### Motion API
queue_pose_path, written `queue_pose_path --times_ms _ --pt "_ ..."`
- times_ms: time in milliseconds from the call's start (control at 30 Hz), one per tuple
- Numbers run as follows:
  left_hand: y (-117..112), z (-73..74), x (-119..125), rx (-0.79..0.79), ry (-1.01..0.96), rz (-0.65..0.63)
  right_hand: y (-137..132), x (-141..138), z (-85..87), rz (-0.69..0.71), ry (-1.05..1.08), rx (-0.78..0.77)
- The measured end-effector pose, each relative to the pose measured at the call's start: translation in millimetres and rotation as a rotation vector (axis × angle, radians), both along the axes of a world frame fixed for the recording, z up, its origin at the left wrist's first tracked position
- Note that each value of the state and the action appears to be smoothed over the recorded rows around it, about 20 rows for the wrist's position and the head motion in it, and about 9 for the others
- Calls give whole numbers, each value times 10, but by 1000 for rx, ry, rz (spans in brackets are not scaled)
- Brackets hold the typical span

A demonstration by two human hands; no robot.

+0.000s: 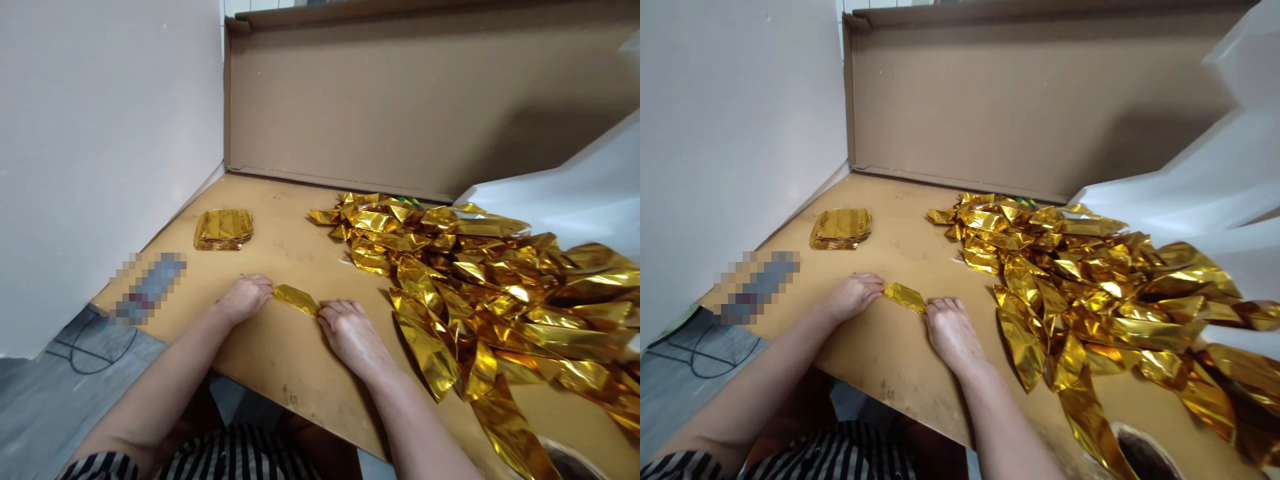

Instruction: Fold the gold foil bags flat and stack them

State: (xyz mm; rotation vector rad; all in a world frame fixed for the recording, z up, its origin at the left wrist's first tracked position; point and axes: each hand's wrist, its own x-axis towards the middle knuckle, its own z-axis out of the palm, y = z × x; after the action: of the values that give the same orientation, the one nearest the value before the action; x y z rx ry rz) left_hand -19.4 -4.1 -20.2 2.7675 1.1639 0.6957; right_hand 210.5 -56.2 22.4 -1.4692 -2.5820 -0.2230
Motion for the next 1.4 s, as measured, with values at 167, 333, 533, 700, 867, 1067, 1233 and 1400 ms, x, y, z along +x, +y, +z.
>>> queue_pose_path --times_ms 167,333,533,700,867,1067,1233,1400 --pt "5 -6 -2 3 -10 -8 10 -2 -2 -10 -5 -25" --pt "-4 -1 7 7 -4 -9 11 -2 -8 -28 14 -42" --pt "-29 25 31 10 43 19 -1 -24 1 -49 9 -47" --pt "-38 51 49 19 106 32 -1 -39 9 -63 14 -46" --pt "-50 90 69 30 173 32 3 -45 -15 -71 35 -24" --pt "-64 115 80 38 184 41 -5 -71 -15 -116 26 -36" --pt "-60 111 81 35 165 43 -2 -85 -19 -133 14 -21" --pt "-63 98 89 41 165 58 -9 -99 -21 -139 15 2"
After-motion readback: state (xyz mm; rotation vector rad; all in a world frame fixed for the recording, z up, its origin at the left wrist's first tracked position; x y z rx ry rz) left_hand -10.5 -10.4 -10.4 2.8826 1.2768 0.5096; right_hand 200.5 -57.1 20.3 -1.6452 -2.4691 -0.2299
